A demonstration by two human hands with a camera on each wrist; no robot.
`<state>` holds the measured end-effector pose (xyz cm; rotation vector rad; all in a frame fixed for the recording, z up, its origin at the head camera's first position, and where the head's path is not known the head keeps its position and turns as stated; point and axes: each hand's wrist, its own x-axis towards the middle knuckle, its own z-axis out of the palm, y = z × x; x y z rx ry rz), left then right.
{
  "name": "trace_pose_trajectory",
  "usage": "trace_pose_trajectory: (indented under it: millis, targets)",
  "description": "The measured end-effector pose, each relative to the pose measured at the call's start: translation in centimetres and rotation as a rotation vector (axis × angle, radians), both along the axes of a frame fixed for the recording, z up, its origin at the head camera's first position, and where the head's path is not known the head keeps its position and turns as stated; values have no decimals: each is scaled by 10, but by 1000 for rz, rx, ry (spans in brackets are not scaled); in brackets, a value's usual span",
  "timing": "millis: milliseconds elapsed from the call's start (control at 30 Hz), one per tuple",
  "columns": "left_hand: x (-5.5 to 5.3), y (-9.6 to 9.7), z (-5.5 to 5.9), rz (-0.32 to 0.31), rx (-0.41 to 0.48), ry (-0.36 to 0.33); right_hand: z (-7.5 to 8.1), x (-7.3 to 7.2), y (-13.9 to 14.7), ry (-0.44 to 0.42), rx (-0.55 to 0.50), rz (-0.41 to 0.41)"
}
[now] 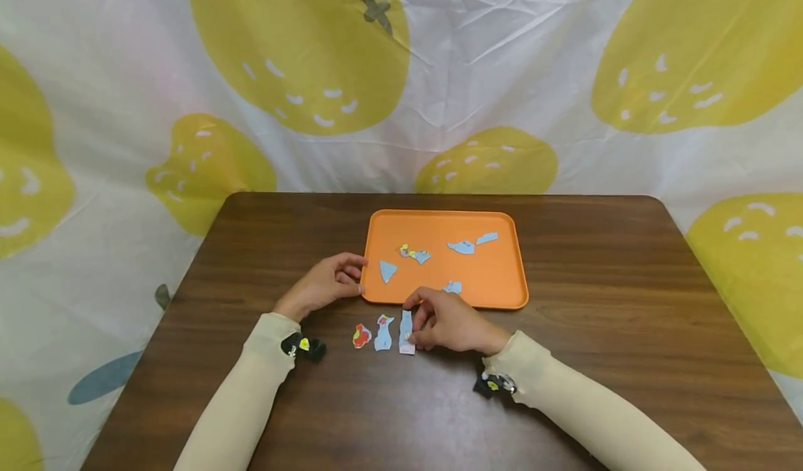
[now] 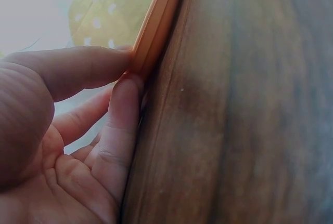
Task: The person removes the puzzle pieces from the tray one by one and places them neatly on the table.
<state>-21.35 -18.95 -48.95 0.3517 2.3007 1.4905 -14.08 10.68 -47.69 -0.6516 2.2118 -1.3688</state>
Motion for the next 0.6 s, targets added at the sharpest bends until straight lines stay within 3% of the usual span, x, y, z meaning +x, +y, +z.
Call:
trace_pose_trajectory:
  millis: [300, 600]
  targets:
    - [1, 2, 3, -15, 33, 16, 3, -2, 7, 93, 33, -40]
    - [2, 2, 4, -14, 33, 13, 12, -6, 15, 88, -16, -45]
